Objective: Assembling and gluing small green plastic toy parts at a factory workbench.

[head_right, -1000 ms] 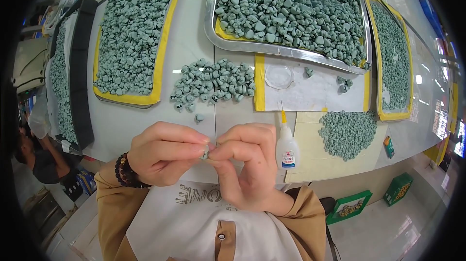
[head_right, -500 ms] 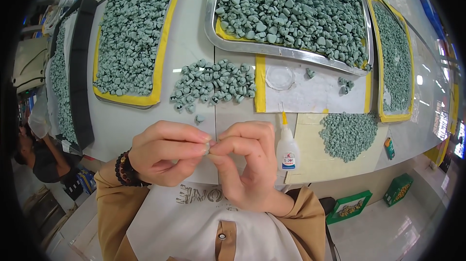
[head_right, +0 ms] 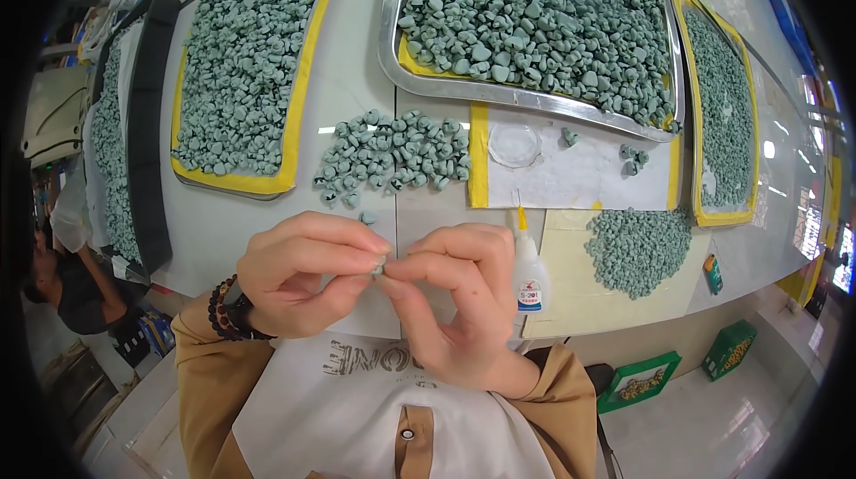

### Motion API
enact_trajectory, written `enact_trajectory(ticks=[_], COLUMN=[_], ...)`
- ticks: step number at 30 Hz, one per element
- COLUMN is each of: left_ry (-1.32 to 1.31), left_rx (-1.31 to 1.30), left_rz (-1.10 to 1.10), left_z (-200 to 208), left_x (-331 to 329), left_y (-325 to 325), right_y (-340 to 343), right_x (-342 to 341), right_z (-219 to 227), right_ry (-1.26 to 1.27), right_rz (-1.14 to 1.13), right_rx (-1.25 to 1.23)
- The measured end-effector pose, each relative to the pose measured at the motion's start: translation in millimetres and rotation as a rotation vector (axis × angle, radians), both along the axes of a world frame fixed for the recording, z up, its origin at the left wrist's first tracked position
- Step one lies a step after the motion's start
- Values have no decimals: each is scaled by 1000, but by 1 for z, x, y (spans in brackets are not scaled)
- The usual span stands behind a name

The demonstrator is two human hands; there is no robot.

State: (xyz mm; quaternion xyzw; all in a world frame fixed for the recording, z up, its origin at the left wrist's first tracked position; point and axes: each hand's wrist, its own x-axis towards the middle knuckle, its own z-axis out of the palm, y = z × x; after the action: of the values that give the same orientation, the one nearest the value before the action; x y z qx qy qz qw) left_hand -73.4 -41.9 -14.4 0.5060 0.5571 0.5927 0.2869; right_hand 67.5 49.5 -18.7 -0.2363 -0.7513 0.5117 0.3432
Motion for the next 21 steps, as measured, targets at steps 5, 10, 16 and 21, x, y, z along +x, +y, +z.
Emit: enact_trajectory(ticks=[5, 10, 16, 21], left_ry=[158, 155, 73, 72], left_rx=[32, 34, 14, 2], left_rz=[24, 38, 53, 28], left_z=[0, 0, -1, 0], left_x=[0, 0, 3, 1], left_y=[1, 1, 2, 0], right_y=[0, -3, -4, -5], right_x=[-1, -3, -3, -3], right_z=[0, -3, -6, -7], right_ry=[3, 26, 19, 7], right_rz=[-6, -19, -47, -46], right_rx=[-28, -30, 57, 135])
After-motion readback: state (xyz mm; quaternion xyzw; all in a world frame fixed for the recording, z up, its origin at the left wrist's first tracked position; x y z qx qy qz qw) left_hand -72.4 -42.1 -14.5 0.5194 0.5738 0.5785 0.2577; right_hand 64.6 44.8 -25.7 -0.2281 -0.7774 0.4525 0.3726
